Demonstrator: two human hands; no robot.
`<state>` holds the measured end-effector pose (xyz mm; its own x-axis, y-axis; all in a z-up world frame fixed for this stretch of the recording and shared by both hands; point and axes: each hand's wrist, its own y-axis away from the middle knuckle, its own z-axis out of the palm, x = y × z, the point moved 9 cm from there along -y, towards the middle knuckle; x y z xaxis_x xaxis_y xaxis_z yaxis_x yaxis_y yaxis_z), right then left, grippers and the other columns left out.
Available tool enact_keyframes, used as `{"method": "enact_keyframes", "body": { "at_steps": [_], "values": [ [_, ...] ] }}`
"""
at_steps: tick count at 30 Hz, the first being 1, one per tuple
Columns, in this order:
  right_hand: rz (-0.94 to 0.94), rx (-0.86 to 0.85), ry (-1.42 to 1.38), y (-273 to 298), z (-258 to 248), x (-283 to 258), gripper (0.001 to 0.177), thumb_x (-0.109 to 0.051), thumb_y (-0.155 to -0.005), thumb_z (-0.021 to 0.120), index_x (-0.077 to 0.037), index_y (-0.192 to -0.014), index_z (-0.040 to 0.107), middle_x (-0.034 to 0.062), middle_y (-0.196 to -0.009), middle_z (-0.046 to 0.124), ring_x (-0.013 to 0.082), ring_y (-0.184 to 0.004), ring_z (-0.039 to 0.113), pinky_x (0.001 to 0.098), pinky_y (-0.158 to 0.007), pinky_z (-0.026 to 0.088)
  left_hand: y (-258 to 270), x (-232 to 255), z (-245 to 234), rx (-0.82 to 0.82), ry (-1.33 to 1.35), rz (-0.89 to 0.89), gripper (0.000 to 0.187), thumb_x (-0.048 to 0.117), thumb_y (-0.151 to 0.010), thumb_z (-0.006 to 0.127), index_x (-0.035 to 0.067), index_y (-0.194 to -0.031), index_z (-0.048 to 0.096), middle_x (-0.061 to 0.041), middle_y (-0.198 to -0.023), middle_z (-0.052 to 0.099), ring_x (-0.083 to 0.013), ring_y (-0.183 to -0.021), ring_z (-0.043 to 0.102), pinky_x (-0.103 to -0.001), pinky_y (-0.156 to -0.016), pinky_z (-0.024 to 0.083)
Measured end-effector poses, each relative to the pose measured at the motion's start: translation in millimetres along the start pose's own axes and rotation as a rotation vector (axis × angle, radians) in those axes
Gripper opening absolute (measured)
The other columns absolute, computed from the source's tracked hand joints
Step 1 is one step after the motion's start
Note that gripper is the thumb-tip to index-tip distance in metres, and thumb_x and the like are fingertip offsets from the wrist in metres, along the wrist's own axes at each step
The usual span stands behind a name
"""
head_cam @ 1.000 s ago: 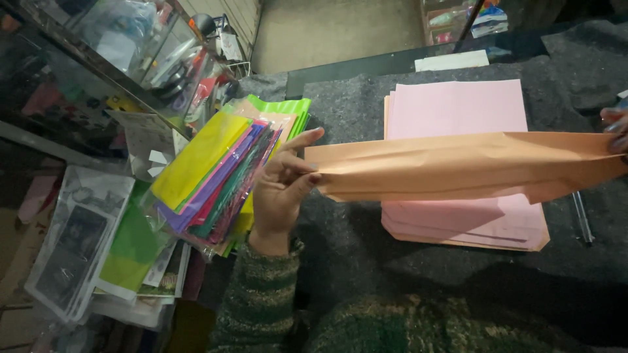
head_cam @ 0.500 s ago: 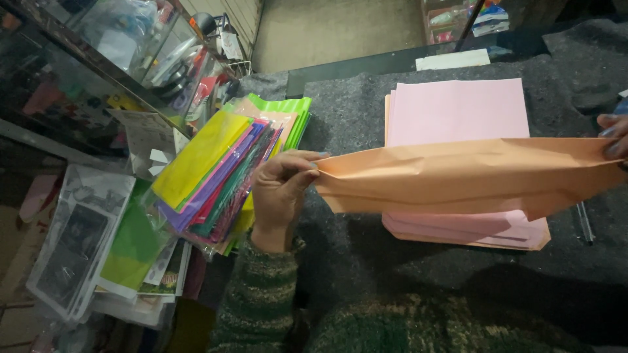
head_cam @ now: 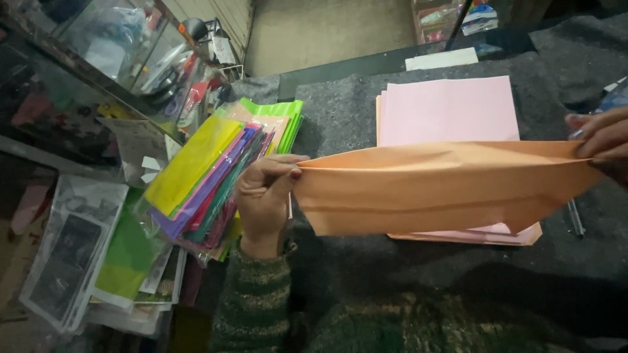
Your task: Folding sheets of colored paper by hand at a desk.
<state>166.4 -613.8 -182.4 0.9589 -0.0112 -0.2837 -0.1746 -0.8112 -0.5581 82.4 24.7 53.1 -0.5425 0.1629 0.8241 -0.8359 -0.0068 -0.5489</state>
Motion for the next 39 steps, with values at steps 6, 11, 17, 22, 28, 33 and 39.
{"method": "enact_keyframes", "body": {
  "at_steps": [6,11,17,22,28,33,39],
  "values": [
    [0.014,-0.042,-0.025,-67.1,-18.0,8.9,0.021,-0.019,-0.085,0.074,-0.026,-0.105,0.07,-0.0014,-0.107,0.076,0.0176,-0.11,0.074,0.0526,-0.109,0.055,0.7,-4.8,3.8,0.019,0.07,-0.055,0.008,-0.007,-0.097,0.072,-0.001,-0.1,0.067,-0.019,-0.113,0.073,-0.0235,-0.105,0.072,-0.034,-0.097,0.059],
    [0.267,0.063,0.145,-219.4,-44.6,-86.9,0.028,-0.026,-0.076,0.08,-0.019,-0.102,0.071,0.0017,-0.11,0.073,0.0216,-0.113,0.07,0.0546,-0.116,0.048,1.0,3.4,13.8,0.017,-0.048,0.026,0.009,-0.004,-0.096,0.073,-0.001,-0.1,0.066,-0.019,-0.113,0.074,-0.0232,-0.105,0.072,-0.033,-0.094,0.06],
    [0.48,0.023,0.65,-376.1,-59.5,-213.9,0.032,-0.034,-0.076,0.083,-0.019,-0.102,0.073,0.007,-0.107,0.072,0.0282,-0.119,0.067,0.0595,-0.123,0.042,8.6,4.0,22.5,0.004,-0.077,0.03,0.01,-0.004,-0.097,0.071,0.0,-0.101,0.063,-0.02,-0.116,0.073,-0.0249,-0.109,0.071,-0.034,-0.097,0.059],
    [0.43,0.027,0.705,-422.1,-55.1,-236.4,0.036,-0.037,-0.08,0.078,-0.014,-0.106,0.069,0.0102,-0.111,0.07,0.0313,-0.117,0.065,0.0594,-0.119,0.04,10.5,7.4,21.9,-0.013,-0.075,0.041,0.011,-0.004,-0.098,0.071,0.001,-0.102,0.063,-0.021,-0.118,0.072,-0.0263,-0.112,0.071,-0.034,-0.1,0.058],
    [0.471,-0.07,0.612,-415.1,-34.8,-224.1,0.032,-0.035,-0.083,0.074,-0.01,-0.102,0.066,0.0109,-0.121,0.069,0.0304,-0.116,0.065,0.0503,-0.104,0.049,10.7,11.8,24.6,-0.055,-0.056,0.059,0.013,-0.003,-0.096,0.073,0.002,-0.103,0.064,-0.021,-0.117,0.072,-0.0269,-0.111,0.071,-0.036,-0.099,0.058],
    [0.743,-0.147,0.532,-395.2,-34.0,-205.9,0.028,-0.037,-0.082,0.074,-0.01,-0.09,0.07,0.0098,-0.114,0.074,0.0257,-0.104,0.072,0.042,-0.088,0.058,11.2,10.9,24.1,-0.04,-0.013,0.061,0.013,-0.002,-0.097,0.074,0.001,-0.102,0.064,-0.021,-0.116,0.072,-0.0278,-0.111,0.071,-0.037,-0.099,0.059],
    [0.946,-0.215,0.511,-350.4,-55.6,-182.7,0.033,-0.041,-0.08,0.08,-0.013,-0.095,0.075,0.0088,-0.107,0.077,0.0241,-0.095,0.075,0.0406,-0.083,0.062,9.6,13.4,20.5,-0.008,-0.036,0.061,0.012,-0.002,-0.096,0.073,0.002,-0.102,0.062,-0.021,-0.115,0.073,-0.0282,-0.11,0.072,-0.038,-0.1,0.06]
  ]
}}
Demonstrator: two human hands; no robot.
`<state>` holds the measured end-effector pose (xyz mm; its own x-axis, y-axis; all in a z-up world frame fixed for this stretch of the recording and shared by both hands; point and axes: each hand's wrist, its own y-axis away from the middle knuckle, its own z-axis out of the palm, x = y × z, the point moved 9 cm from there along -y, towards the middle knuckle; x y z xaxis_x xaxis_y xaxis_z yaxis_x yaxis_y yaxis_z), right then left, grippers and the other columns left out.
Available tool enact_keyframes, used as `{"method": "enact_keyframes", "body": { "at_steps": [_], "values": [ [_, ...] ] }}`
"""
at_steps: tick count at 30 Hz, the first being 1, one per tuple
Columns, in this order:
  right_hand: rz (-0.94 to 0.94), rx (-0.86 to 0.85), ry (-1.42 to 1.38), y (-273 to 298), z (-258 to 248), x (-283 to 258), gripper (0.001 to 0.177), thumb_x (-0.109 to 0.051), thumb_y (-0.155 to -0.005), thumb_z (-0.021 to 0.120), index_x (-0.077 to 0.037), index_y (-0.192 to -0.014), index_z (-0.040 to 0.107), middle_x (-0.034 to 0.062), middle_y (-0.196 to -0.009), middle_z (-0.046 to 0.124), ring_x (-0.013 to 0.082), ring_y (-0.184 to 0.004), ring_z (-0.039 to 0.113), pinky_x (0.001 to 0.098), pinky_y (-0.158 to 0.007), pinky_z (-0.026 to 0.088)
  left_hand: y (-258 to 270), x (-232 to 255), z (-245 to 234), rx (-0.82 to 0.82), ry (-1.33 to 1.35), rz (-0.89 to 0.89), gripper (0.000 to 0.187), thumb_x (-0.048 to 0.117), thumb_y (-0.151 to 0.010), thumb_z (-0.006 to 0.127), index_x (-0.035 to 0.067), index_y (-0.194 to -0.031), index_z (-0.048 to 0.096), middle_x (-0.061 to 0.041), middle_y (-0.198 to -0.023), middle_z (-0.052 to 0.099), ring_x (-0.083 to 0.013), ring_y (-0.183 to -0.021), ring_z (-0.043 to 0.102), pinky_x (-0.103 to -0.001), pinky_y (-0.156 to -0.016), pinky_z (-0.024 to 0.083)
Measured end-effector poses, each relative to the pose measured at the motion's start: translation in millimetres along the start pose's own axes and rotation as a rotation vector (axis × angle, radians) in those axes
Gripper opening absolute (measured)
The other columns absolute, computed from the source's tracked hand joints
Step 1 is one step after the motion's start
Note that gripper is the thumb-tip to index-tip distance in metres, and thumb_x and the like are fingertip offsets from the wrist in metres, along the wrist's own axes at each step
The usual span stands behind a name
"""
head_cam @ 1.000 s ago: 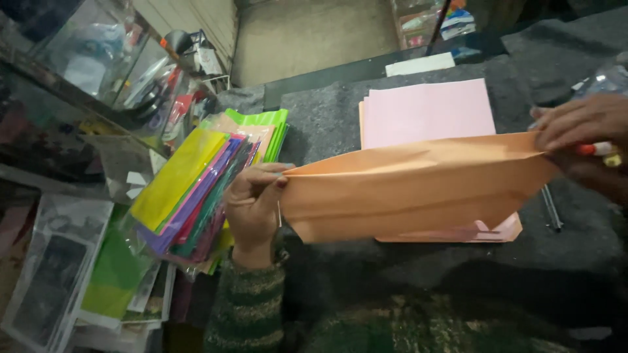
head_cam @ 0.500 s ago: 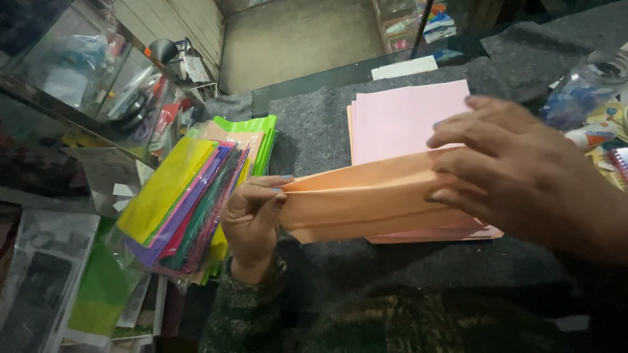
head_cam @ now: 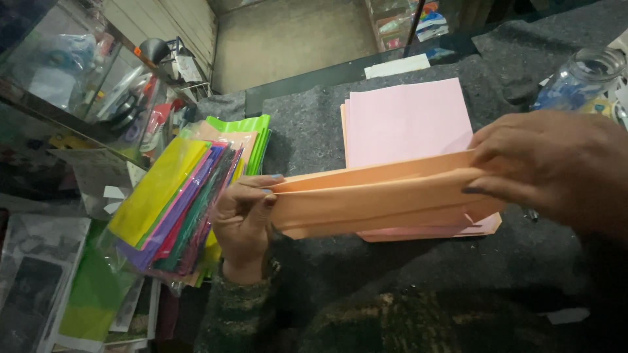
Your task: Folding sheets of colored paper by hand at a desk.
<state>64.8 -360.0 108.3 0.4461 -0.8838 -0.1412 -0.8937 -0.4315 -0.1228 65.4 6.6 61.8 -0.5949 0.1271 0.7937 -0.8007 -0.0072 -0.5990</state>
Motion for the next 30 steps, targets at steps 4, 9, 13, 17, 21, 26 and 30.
{"method": "enact_keyframes", "body": {
  "at_steps": [4,9,13,17,21,26,30],
  "values": [
    [0.11,-0.028,-0.083,14.6,11.9,36.0,0.024,-0.037,-0.082,0.081,-0.014,-0.091,0.079,0.0081,-0.103,0.078,0.0213,-0.094,0.077,0.0382,-0.083,0.064,-0.6,-6.0,-5.8,-0.004,0.019,0.037,0.013,-0.004,-0.095,0.073,0.001,-0.103,0.063,-0.022,-0.115,0.072,-0.0282,-0.109,0.071,-0.038,-0.1,0.058],
    [0.131,-0.017,-0.189,23.9,15.9,63.9,0.018,-0.029,-0.079,0.08,-0.014,-0.088,0.081,0.0047,-0.102,0.08,0.0185,-0.089,0.08,0.035,-0.078,0.067,-0.8,-8.8,-4.8,-0.003,-0.028,0.031,0.014,-0.006,-0.095,0.071,0.002,-0.102,0.061,-0.021,-0.115,0.071,-0.0275,-0.11,0.071,-0.037,-0.101,0.057],
    [-0.004,0.112,-0.19,31.1,12.1,61.2,0.012,-0.025,-0.079,0.08,-0.015,-0.085,0.079,0.0045,-0.101,0.08,0.0207,-0.096,0.079,0.0371,-0.086,0.065,-0.1,-8.4,-8.3,0.018,-0.016,0.047,0.014,-0.006,-0.095,0.07,0.002,-0.101,0.061,-0.021,-0.114,0.072,-0.0268,-0.109,0.071,-0.037,-0.102,0.058],
    [-0.186,0.217,-0.191,34.9,2.4,41.2,0.01,-0.023,-0.08,0.08,-0.014,-0.08,0.074,0.005,-0.094,0.079,0.0231,-0.102,0.078,0.043,-0.104,0.057,1.7,-9.9,-17.3,0.015,0.016,0.036,0.013,-0.007,-0.097,0.069,0.002,-0.101,0.062,-0.021,-0.112,0.072,-0.0256,-0.103,0.071,-0.036,-0.097,0.057],
    [-0.108,0.166,-0.25,29.5,3.4,36.4,0.011,-0.02,-0.085,0.076,-0.011,-0.082,0.072,0.0069,-0.095,0.076,0.0192,-0.094,0.079,0.0461,-0.115,0.046,-2.3,-1.6,-17.9,0.007,-0.003,0.022,0.011,-0.006,-0.098,0.069,0.002,-0.101,0.062,-0.021,-0.112,0.071,-0.0251,-0.1,0.071,-0.038,-0.099,0.059],
    [-0.178,0.145,-0.152,14.7,-14.8,-8.6,0.017,-0.026,-0.086,0.073,-0.009,-0.09,0.074,0.0088,-0.105,0.074,0.026,-0.106,0.072,0.0422,-0.101,0.054,-0.6,-9.1,-10.5,-0.011,0.03,0.005,0.012,-0.004,-0.096,0.071,0.002,-0.101,0.062,-0.022,-0.111,0.073,-0.0256,-0.102,0.072,-0.035,-0.089,0.058],
    [-0.357,0.167,-0.07,3.2,-22.7,-51.5,0.023,-0.029,-0.085,0.071,-0.009,-0.096,0.074,0.0062,-0.106,0.073,0.0274,-0.105,0.068,0.0451,-0.096,0.053,-1.8,-5.0,0.1,-0.033,0.089,0.042,0.014,-0.003,-0.095,0.073,0.002,-0.102,0.063,-0.022,-0.112,0.072,-0.0265,-0.106,0.071,-0.037,-0.098,0.058]
  ]
}}
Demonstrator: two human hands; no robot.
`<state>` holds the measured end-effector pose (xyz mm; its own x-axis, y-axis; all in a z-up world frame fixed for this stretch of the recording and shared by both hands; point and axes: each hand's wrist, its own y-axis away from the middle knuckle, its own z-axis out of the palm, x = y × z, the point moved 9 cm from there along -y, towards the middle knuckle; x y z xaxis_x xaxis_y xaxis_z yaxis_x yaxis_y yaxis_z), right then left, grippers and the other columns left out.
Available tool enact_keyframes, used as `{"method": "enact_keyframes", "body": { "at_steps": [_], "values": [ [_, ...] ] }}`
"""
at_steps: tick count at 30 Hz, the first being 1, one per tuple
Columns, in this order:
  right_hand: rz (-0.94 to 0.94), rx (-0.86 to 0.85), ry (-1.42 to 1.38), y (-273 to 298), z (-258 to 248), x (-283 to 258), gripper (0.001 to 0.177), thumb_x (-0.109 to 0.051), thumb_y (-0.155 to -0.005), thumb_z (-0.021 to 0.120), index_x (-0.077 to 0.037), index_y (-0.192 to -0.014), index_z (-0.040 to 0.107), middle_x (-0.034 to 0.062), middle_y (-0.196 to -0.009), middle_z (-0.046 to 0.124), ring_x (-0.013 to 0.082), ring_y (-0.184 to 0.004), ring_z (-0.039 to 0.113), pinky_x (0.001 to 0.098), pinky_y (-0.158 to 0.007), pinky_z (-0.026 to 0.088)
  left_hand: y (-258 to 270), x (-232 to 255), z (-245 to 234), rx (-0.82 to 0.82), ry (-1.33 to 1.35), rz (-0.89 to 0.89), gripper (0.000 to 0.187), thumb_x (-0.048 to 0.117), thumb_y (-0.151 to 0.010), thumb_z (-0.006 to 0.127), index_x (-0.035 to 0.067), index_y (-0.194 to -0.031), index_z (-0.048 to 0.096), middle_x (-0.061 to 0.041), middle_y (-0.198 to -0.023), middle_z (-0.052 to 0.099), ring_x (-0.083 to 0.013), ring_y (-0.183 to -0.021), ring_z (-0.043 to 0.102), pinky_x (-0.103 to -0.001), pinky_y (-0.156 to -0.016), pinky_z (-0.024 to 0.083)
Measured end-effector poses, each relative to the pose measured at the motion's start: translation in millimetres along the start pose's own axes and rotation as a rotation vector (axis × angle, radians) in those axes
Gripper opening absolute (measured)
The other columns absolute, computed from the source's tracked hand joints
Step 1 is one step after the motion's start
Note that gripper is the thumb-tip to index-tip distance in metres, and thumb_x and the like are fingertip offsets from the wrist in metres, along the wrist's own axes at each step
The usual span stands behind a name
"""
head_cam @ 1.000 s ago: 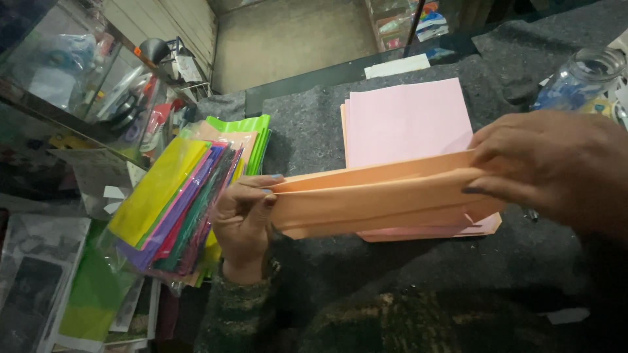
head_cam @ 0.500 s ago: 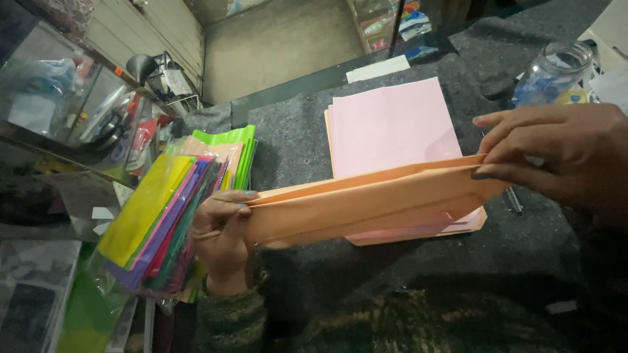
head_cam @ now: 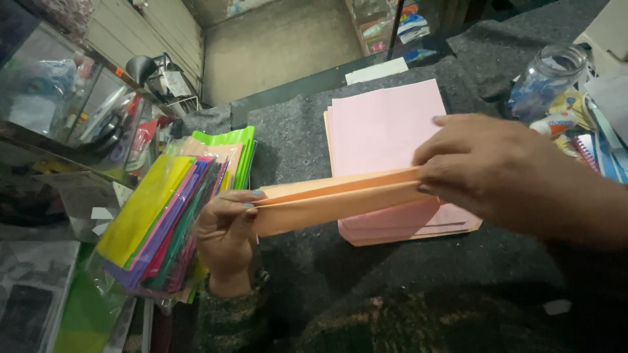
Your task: Folding sheets of colored paper by hand at a desk.
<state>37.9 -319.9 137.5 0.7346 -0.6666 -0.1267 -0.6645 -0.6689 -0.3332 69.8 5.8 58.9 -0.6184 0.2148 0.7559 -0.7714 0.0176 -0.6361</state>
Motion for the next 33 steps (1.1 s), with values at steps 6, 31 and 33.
{"method": "enact_keyframes", "body": {
  "at_steps": [6,31,33],
  "values": [
    [0.045,-0.019,-0.064,-14.7,-3.7,-9.8,0.022,-0.028,-0.089,0.072,-0.006,-0.094,0.076,0.0036,-0.101,0.076,0.027,-0.099,0.069,0.0446,-0.098,0.051,1.3,3.0,-4.9,0.017,-0.053,0.015,0.014,-0.002,-0.096,0.074,0.002,-0.102,0.062,-0.021,-0.112,0.073,-0.0254,-0.105,0.072,-0.036,-0.099,0.059],
    [0.408,0.111,-0.117,52.9,-1.0,74.4,0.034,-0.025,-0.078,0.082,-0.01,-0.107,0.071,0.0083,-0.105,0.077,0.0231,-0.104,0.075,0.0381,-0.087,0.062,3.6,-6.2,-17.1,0.062,-0.034,0.011,0.018,-0.01,-0.094,0.071,0.003,-0.104,0.063,-0.022,-0.108,0.072,-0.0255,-0.1,0.071,-0.036,-0.095,0.058],
    [0.35,0.126,-0.115,44.5,-8.4,64.8,0.025,-0.022,-0.078,0.082,-0.009,-0.099,0.074,0.0106,-0.103,0.076,0.0257,-0.11,0.073,0.0391,-0.089,0.061,1.7,-3.7,-14.7,0.058,-0.061,0.003,0.019,-0.011,-0.094,0.07,0.003,-0.103,0.062,-0.023,-0.113,0.071,-0.0264,-0.101,0.071,-0.037,-0.095,0.058]
  ]
}}
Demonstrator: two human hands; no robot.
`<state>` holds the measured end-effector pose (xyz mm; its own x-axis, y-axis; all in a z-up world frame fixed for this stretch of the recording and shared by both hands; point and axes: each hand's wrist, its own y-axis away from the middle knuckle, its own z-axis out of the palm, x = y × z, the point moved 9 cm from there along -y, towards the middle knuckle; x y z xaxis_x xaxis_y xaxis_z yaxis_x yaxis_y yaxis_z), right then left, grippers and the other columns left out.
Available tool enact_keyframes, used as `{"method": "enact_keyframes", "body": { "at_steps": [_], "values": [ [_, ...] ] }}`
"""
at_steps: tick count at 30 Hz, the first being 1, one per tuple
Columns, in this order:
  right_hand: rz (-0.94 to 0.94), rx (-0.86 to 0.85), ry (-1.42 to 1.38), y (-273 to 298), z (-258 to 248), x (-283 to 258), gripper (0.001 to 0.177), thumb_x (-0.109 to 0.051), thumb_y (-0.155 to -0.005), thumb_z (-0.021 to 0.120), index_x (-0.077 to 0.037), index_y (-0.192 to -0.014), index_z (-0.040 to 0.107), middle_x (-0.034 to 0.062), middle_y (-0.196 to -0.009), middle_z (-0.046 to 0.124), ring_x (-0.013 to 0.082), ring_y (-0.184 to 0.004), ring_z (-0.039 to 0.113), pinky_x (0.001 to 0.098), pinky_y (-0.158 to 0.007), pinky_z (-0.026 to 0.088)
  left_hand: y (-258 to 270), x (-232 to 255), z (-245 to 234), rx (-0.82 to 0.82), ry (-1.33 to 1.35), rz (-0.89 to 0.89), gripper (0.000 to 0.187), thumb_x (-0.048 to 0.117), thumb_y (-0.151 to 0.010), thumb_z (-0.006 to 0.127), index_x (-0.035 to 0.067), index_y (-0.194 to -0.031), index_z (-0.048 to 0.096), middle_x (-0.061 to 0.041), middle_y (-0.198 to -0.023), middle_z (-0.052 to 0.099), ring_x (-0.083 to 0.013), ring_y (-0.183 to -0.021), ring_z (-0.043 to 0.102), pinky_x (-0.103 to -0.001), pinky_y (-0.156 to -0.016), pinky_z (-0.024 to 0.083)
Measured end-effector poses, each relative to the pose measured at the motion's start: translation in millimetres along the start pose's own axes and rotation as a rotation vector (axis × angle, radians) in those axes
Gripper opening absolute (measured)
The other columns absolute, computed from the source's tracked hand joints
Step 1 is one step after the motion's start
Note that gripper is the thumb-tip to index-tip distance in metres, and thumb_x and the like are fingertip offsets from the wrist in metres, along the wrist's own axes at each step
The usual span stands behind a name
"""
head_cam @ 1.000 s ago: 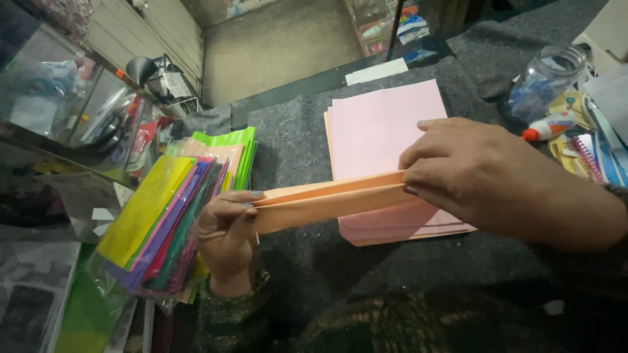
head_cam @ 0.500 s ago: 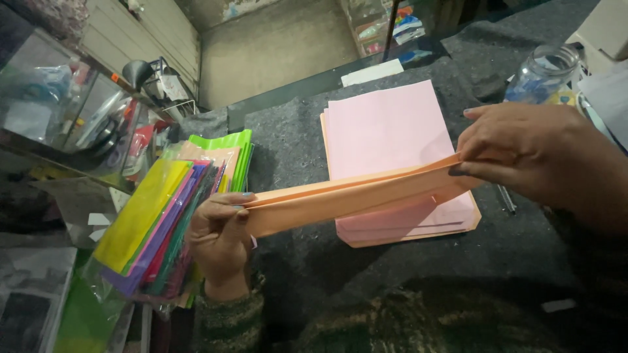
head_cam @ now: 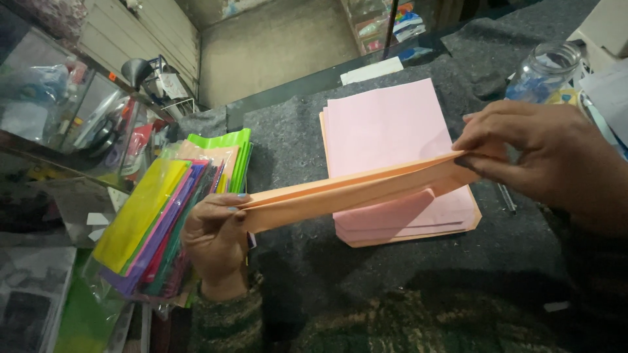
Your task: Folding sheets of colored paper by hand at a desk.
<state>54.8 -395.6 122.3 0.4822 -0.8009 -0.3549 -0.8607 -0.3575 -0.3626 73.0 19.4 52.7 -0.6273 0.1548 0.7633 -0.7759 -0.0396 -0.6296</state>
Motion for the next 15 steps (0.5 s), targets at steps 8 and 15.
{"method": "enact_keyframes", "body": {
  "at_steps": [8,15],
  "values": [
    [-0.067,0.008,-0.006,9.3,16.0,28.0,0.021,-0.013,-0.078,0.081,-0.01,-0.097,0.075,0.0119,-0.105,0.074,0.0263,-0.109,0.073,0.0425,-0.102,0.058,-1.9,7.7,10.5,-0.008,0.004,-0.023,0.034,-0.015,-0.096,0.069,0.007,-0.114,0.051,-0.019,-0.113,0.072,-0.0229,-0.105,0.072,-0.033,-0.096,0.06],
    [-0.201,0.03,0.037,12.7,28.9,47.4,0.025,-0.018,-0.08,0.082,-0.015,-0.103,0.072,0.0062,-0.105,0.073,0.0191,-0.106,0.073,0.0474,-0.119,0.052,-13.0,32.6,26.0,-0.037,-0.368,-0.058,0.028,-0.011,-0.094,0.073,0.003,-0.117,0.064,-0.014,-0.112,0.074,-0.0202,-0.102,0.073,-0.03,-0.092,0.062]
  ]
}}
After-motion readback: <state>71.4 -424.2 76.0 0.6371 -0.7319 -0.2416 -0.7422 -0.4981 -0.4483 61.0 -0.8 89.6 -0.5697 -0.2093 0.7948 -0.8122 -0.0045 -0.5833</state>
